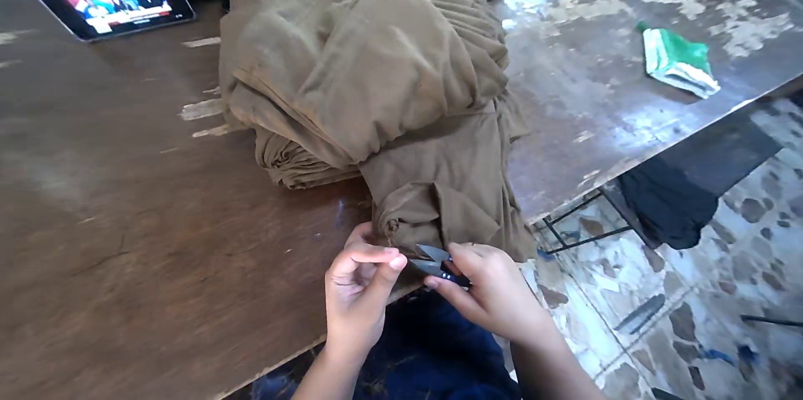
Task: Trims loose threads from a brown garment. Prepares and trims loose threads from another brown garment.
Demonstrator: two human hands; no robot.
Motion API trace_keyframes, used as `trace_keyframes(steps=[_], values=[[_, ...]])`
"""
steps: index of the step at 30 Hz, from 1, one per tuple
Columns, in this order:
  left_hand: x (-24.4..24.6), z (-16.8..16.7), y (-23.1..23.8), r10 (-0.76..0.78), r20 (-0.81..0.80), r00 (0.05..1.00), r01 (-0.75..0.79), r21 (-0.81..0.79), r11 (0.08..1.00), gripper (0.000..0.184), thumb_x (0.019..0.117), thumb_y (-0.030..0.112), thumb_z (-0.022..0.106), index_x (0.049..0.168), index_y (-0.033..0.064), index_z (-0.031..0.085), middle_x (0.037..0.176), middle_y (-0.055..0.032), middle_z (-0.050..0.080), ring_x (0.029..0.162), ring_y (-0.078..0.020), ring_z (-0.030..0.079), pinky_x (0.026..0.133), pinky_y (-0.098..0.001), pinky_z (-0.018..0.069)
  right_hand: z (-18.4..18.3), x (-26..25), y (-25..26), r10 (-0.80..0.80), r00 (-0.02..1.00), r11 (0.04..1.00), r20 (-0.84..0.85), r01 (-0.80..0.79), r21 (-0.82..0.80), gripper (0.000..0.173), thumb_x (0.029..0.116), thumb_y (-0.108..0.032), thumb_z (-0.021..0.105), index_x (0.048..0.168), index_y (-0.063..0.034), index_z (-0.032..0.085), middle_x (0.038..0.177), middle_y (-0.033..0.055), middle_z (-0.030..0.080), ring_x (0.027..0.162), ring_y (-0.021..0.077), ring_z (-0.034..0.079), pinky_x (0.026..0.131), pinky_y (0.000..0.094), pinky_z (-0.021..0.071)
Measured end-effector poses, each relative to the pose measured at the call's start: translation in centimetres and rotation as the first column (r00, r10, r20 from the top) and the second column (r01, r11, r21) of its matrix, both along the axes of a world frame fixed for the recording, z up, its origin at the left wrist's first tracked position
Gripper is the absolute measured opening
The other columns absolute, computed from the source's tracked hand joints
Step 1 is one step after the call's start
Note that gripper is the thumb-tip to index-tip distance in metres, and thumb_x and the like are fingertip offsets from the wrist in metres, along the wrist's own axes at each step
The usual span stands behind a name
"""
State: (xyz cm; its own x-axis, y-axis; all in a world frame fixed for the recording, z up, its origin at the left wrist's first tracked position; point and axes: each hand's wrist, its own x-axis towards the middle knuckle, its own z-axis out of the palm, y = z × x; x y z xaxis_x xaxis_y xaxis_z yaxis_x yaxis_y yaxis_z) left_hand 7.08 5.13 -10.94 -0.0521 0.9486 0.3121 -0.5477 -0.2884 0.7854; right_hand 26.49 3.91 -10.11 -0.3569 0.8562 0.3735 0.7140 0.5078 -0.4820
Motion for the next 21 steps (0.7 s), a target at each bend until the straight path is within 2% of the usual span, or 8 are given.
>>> trace_keyframes(steps=[3,7,10,13,16,21], values=[[0.0,0.0,0.0,-0.006,0.009,1.0,0.006,-0.008,1.0,0.01,0.0936,0.012,0.073,0.099,0.0201,0.077,0.118,0.002,0.07,0.109,-0.0084,0.066,0.09,-0.025,0.0579,-0.2,-0.3,0.2,-0.008,1.0,0.999,0.03,0.007,0.048,0.049,0.1069,-0.046,0.044,0.077,-0.009,0.057,0.058,0.0027,0.049,0.052,0.0155,0.052,0.049,0.0314,0.0418],[-0.2,0.2,-0.1,-0.012,0.032,0.999,0.014,-0.041,0.999,0.007,0.0937,0.017,0.073,0.097,0.0219,0.076,0.114,0.0031,0.071,0.108,-0.0096,0.067,0.091,-0.0281,0.0585,-0.2,-0.2,0.2,-0.007,1.0,0.998,0.029,0.005,0.059,0.05,0.1078,-0.045,0.042,0.076,-0.0096,0.057,0.057,0.0026,0.05,0.052,0.0155,0.052,0.048,0.0316,0.0412],[-0.5,0.2,-0.2,-0.025,0.046,0.999,0.027,-0.044,0.999,0.008,0.0934,0.016,0.074,0.099,0.0202,0.077,0.112,0.0016,0.073,0.11,-0.0114,0.068,0.092,-0.0307,0.0589,-0.1,-0.5,0.3,-0.015,1.0,0.997,0.002,0.015,0.069,0.049,0.1062,-0.048,0.047,0.078,-0.0087,0.057,0.059,0.0027,0.05,0.054,0.015,0.051,0.051,0.0307,0.0426],[-0.8,0.2,-0.3,-0.039,-0.016,0.999,0.04,0.011,0.999,0.011,0.0944,0.013,0.073,0.102,0.0184,0.078,0.115,0.0017,0.073,0.113,-0.0094,0.066,0.096,-0.0256,0.0551,0.2,-1.5,0.7,-0.03,0.999,0.994,-0.022,0.032,0.104,0.05,0.1049,-0.049,0.05,0.078,-0.0076,0.057,0.061,0.0027,0.05,0.055,0.0138,0.05,0.052,0.0283,0.042],[-0.9,0.2,-0.4,-0.016,-0.094,0.995,0.02,0.043,0.999,0.013,0.0938,0.011,0.073,0.104,0.0167,0.079,0.117,0.0009,0.073,0.108,-0.0071,0.067,0.092,-0.0219,0.0561,0.7,-2.7,1.3,-0.046,0.998,0.991,-0.037,0.05,0.122,0.05,0.1057,-0.048,0.048,0.079,-0.0069,0.058,0.061,0.0029,0.05,0.055,0.0138,0.051,0.053,0.0281,0.0424],[-1.1,0.2,-0.4,0.031,-0.163,0.986,-0.017,0.085,0.996,0.013,0.0954,0.012,0.071,0.106,0.0157,0.076,0.113,0.0031,0.072,0.106,-0.0049,0.067,0.09,-0.0196,0.0559,0.7,-3.3,1.7,-0.044,0.994,0.996,-0.098,0.052,0.076,0.05,0.1084,-0.042,0.042,0.079,-0.0067,0.061,0.06,0.0033,0.052,0.054,0.0134,0.054,0.049,0.0299,0.0421]])
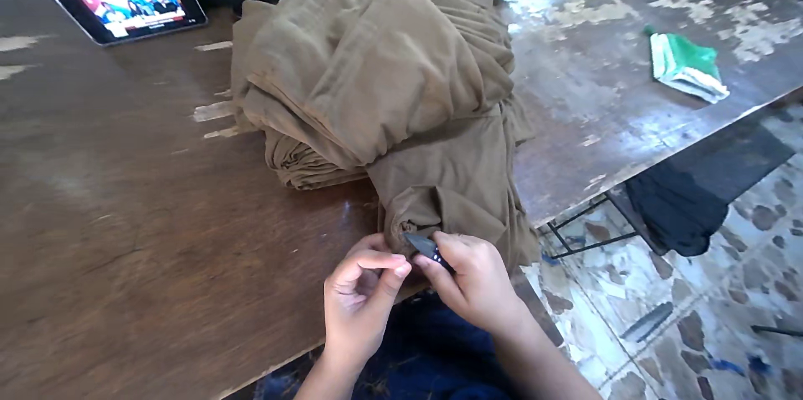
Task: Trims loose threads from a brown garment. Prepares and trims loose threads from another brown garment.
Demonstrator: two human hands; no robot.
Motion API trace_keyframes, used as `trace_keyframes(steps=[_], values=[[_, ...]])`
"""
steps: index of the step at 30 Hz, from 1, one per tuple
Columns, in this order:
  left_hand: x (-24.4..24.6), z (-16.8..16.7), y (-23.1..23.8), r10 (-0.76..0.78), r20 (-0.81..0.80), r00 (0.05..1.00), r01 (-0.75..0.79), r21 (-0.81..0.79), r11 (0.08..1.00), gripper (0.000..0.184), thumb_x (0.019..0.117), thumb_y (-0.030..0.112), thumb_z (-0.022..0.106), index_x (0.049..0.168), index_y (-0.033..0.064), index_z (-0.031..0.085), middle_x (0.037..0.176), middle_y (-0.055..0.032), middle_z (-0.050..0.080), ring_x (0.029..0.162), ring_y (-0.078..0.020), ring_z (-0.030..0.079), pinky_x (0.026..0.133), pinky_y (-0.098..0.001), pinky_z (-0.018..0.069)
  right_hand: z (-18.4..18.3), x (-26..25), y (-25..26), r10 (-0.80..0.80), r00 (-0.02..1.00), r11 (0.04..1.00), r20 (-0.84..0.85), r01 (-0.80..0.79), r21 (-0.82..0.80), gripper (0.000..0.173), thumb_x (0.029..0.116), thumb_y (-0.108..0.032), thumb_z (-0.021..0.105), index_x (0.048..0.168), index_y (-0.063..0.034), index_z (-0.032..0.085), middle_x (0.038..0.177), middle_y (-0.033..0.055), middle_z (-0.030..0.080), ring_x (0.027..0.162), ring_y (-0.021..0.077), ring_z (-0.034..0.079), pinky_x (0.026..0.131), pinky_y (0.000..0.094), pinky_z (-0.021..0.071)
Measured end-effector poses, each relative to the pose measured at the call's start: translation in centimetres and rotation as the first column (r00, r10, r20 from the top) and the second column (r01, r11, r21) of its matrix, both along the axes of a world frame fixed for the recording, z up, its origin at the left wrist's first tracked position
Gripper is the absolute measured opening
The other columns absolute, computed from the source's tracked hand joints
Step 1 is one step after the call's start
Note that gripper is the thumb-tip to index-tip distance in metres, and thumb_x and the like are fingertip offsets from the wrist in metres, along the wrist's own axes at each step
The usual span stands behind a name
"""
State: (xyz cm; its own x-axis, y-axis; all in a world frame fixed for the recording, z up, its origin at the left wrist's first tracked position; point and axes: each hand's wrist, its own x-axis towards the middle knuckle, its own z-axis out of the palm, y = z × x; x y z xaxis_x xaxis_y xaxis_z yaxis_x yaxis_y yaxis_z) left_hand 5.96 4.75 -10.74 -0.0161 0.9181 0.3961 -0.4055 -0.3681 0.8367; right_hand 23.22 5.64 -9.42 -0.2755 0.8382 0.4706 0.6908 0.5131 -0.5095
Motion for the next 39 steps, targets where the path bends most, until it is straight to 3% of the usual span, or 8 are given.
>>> trace_keyframes(steps=[4,10,21,28,31,34,37,39], values=[[0.6,-0.1,-0.1,0.088,-0.047,0.995,-0.088,0.004,0.996,0.033,0.0844,0.0,0.08,0.114,0.0128,0.074,0.118,0.003,0.072,0.104,-0.0082,0.071,0.09,-0.0247,0.0607,-0.4,0.9,-0.6,-0.017,0.997,0.998,-0.074,0.011,-0.069,0.046,0.1062,-0.044,0.049,0.083,-0.0049,0.059,0.063,0.0016,0.05,0.057,0.0087,0.05,0.053,0.0249,0.042],[0.8,0.4,-0.5,0.133,-0.071,0.989,-0.133,0.007,0.991,0.01,0.0952,0.006,0.069,0.104,0.0086,0.074,0.111,0.0043,0.073,0.095,-0.0008,0.07,0.082,-0.0163,0.0589,-0.8,1.7,-1.9,-0.01,0.999,0.999,-0.04,0.008,-0.046,0.044,0.1032,-0.044,0.057,0.08,-0.0062,0.058,0.063,0.0022,0.051,0.058,0.0091,0.049,0.055,0.0241,0.0418],[0.2,0.5,-0.9,0.086,-0.103,0.991,-0.086,0.009,0.996,0.009,0.0977,0.007,0.064,0.103,0.0132,0.067,0.116,0.0035,0.072,0.101,-0.0034,0.069,0.086,-0.0188,0.058,0.2,-0.2,-1.2,-0.044,0.997,0.998,-0.058,0.041,-0.05,0.05,0.1087,-0.043,0.041,0.079,-0.0065,0.059,0.06,0.0016,0.05,0.053,0.01,0.051,0.049,0.027,0.0411],[0.7,0.7,-0.7,0.195,-0.131,0.972,-0.198,-0.006,0.98,0.016,0.0889,0.001,0.074,0.094,0.0136,0.066,0.101,0.0052,0.073,0.087,-0.0017,0.07,0.074,-0.017,0.0601,0.8,1.7,3.7,-0.124,0.988,0.988,-0.088,0.131,0.08,0.036,0.0966,-0.036,0.066,0.092,-0.0002,0.062,0.11,0.0186,0.066,0.096,0.0236,0.063,0.081,0.0382,0.0525],[-0.5,0.3,-0.5,0.25,-0.262,0.932,-0.22,0.139,0.965,0.012,0.0865,0.001,0.078,0.092,0.0098,0.071,0.095,0.0036,0.073,0.087,-0.0026,0.07,0.077,-0.0169,0.0594,-0.2,3.2,4.5,0.066,0.927,0.998,-0.37,-0.06,0.027,0.015,0.0879,-0.007,0.065,0.101,-0.0026,0.059,0.098,0.0067,0.071,0.079,0.0063,0.064,0.066,0.0208,0.0525],[-2.3,-0.2,-0.5,0.309,-0.456,0.834,-0.19,0.287,0.939,0.009,0.0851,-0.001,0.074,0.086,0.0052,0.068,0.095,-0.0013,0.075,0.096,-0.0065,0.071,0.087,-0.0191,0.058,0.4,5.6,2.7,0.21,0.748,0.965,-0.629,-0.263,0.009,0.022,0.0898,0.0,0.057,0.1,-0.0195,0.058,0.097,-0.0045,0.076,0.087,0.0061,0.073,0.079,0.0235,0.0601],[-3.4,-0.2,-0.5,0.237,-0.653,0.719,-0.083,0.258,0.962,0.007,0.0886,0.001,0.07,0.083,0.0035,0.073,0.095,-0.0045,0.077,0.097,-0.0086,0.071,0.092,-0.0198,0.0555,-0.1,6.6,1.1,0.152,0.932,0.975,-0.328,-0.196,-0.107,0.008,0.0879,-0.006,0.051,0.094,-0.0072,0.055,0.088,0.0009,0.071,0.08,0.0023,0.065,0.072,0.0184,0.0516],[-3.5,-0.1,-0.4,0.183,-0.714,0.676,-0.053,0.2,0.978,0.008,0.0923,0.005,0.067,0.088,0.0042,0.073,0.095,-0.0039,0.078,0.097,-0.0081,0.072,0.092,-0.0198,0.0559,-0.6,5.9,0.4,0.142,0.986,0.975,-0.082,-0.154,-0.16,0.017,0.0965,-0.017,0.054,0.094,-0.0018,0.061,0.084,0.0077,0.063,0.079,0.0128,0.058,0.075,0.0284,0.0484]])
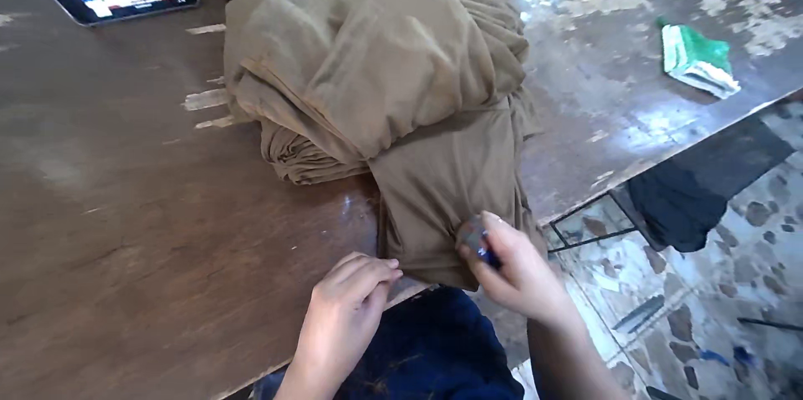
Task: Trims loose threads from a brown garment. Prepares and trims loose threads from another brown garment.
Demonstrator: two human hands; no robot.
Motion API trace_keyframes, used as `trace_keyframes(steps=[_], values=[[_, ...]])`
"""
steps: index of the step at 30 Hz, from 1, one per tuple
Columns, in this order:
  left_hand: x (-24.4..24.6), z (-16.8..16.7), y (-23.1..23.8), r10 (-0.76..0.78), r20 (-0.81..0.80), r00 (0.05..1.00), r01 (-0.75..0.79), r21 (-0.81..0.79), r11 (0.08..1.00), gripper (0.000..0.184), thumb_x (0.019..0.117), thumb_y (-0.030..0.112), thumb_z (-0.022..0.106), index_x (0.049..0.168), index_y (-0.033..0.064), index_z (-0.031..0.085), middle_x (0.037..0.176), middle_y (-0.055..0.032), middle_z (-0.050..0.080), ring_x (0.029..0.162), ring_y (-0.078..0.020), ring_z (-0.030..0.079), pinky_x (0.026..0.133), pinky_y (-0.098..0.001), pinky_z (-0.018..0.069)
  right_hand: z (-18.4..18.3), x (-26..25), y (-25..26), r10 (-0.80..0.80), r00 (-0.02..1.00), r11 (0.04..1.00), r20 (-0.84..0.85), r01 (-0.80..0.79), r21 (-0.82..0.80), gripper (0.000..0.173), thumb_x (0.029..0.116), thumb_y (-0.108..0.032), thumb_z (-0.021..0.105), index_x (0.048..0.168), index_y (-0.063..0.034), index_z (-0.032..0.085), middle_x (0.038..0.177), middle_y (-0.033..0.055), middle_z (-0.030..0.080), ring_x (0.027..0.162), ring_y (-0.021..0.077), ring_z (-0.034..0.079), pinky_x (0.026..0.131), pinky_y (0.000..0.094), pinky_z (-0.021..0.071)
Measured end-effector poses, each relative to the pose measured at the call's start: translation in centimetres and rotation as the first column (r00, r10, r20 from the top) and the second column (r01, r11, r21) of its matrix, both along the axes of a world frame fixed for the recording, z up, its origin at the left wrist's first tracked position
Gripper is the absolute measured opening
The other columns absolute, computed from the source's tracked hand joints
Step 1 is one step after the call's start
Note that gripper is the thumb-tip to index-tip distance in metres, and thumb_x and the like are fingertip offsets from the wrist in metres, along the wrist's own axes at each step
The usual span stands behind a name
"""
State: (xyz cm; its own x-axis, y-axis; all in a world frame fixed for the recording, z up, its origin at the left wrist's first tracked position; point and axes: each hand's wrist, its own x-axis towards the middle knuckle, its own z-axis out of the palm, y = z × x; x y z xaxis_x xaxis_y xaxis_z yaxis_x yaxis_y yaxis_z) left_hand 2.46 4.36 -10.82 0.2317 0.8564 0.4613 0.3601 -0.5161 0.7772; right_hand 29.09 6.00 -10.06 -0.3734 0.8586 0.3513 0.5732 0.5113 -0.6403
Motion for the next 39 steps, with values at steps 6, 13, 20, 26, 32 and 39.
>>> trace_keyframes(steps=[6,13,20,26,32,39], values=[[0.3,0.1,0.1,0.044,0.128,0.991,-0.031,-0.105,0.994,0.003,0.0906,0.004,0.069,0.088,0.0031,0.069,0.093,-0.0035,0.076,0.093,-0.0059,0.074,0.086,-0.0198,0.0606,-0.4,-2.0,-1.1,-0.067,0.92,0.988,0.385,0.007,0.155,0.058,0.1043,-0.061,0.039,0.085,-0.0116,0.06,0.091,0.01,0.057,0.087,0.0295,0.056,0.073,0.0424,0.0467],[-0.2,-0.2,0.0,-0.093,0.205,0.974,0.111,-0.076,0.991,0.004,0.093,0.004,0.067,0.092,0.0058,0.064,0.092,-0.002,0.072,0.091,-0.0057,0.071,0.084,-0.0197,0.0595,-0.1,-2.5,-1.2,-0.115,0.886,0.982,0.45,0.033,0.185,0.054,0.1062,-0.054,0.04,0.079,-0.0121,0.062,0.09,0.0093,0.06,0.087,0.0292,0.059,0.07,0.0407,0.0488],[-0.2,-0.3,0.2,-0.123,0.231,0.965,0.145,-0.081,0.986,0.004,0.0913,0.002,0.068,0.091,0.0053,0.065,0.092,-0.0026,0.074,0.091,-0.0073,0.072,0.084,-0.0216,0.0603,-0.2,-3.1,-1.4,-0.161,0.877,0.977,0.452,0.077,0.199,0.055,0.1059,-0.053,0.041,0.078,-0.0112,0.063,0.089,0.01,0.061,0.087,0.0298,0.06,0.069,0.0414,0.0483],[-3.1,2.6,-0.7,-0.669,0.186,0.72,0.688,-0.316,0.653,0.029,0.0985,0.037,0.067,0.104,0.0095,0.076,0.105,-0.0028,0.076,0.109,-0.0135,0.07,0.1,-0.0311,0.0552,0.5,-0.1,-0.5,0.047,0.998,0.998,0.051,-0.045,-0.045,0.054,0.1074,-0.048,0.043,0.078,-0.0058,0.059,0.089,0.0096,0.057,0.09,0.0186,0.056,0.081,0.0329,0.0467],[-0.7,3.7,-0.9,-0.278,-0.162,0.947,0.246,-0.192,0.95,0.033,0.0927,0.036,0.073,0.115,0.0122,0.074,0.103,-0.0023,0.074,0.098,-0.0113,0.068,0.087,-0.0263,0.0555,0.8,1.9,-0.7,0.108,0.928,0.988,-0.355,-0.139,-0.062,0.05,0.1102,-0.048,0.037,0.082,-0.009,0.053,0.095,0.0008,0.052,0.096,0.0017,0.051,0.085,0.017,0.041],[3.0,5.9,4.6,-0.008,0.146,0.989,0.043,-0.234,0.971,0.051,0.0968,0.005,0.053,0.148,0.0101,0.055,0.133,-0.0014,0.068,0.111,-0.008,0.068,0.093,-0.0306,0.0573,2.4,0.9,-0.8,0.026,0.889,0.998,-0.457,0.004,0.064,0.046,0.1069,-0.055,0.039,0.087,-0.0182,0.058,0.11,-0.0062,0.057,0.11,0.0005,0.052,0.093,0.0181,0.0421]])
